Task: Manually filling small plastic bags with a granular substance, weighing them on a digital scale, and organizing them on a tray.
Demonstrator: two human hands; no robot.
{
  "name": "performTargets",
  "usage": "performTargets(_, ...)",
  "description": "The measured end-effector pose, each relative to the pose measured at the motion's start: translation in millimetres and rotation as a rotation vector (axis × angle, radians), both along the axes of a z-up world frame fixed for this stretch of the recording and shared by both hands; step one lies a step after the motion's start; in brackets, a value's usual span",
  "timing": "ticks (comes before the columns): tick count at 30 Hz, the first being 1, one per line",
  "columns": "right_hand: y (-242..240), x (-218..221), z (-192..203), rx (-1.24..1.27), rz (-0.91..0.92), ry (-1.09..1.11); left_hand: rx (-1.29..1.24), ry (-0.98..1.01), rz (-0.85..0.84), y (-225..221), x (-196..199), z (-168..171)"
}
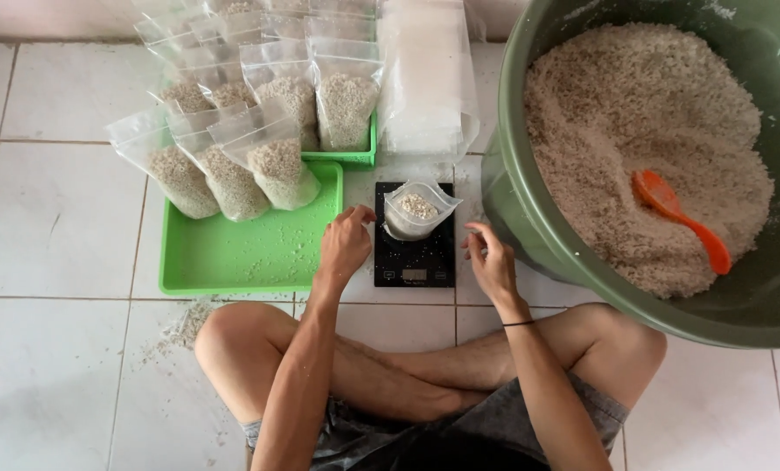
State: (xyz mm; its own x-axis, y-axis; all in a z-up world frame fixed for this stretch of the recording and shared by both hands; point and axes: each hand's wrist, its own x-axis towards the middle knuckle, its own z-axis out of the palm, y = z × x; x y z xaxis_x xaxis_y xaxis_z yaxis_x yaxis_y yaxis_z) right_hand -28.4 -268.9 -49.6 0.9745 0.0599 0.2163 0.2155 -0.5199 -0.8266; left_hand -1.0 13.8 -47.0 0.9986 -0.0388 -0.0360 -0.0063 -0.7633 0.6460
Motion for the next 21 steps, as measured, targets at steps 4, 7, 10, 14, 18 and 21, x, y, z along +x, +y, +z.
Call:
performTargets(4, 1, 1, 3, -0.007, -0.016, 0.03, 0.058, 0.051, -0.009, -1, 3, -12)
performTargets(7, 1, 1, 3, -0.02, -0.012, 0.04, 0.069, 0.079, -0.006, -1, 4, -17)
performTargets(10, 1, 2, 4, -0.027, -0.005, 0.045, 0.06, 0.098, -0.007, -1, 3, -11)
performTargets(14, 2, 1, 4, -0.017, -0.015, 0.053, 0.044, 0.116, -0.012, 0, 4, -16)
performTargets(18, 0, 1, 2, -0.044, -0.008, 0.056, 0.045, 0.126, -0.014, -1, 2, -10)
performTargets(21, 2, 2, 1, -0.053, -0.008, 0.033, 0.05, 0.135, -0.012, -1, 3, -13)
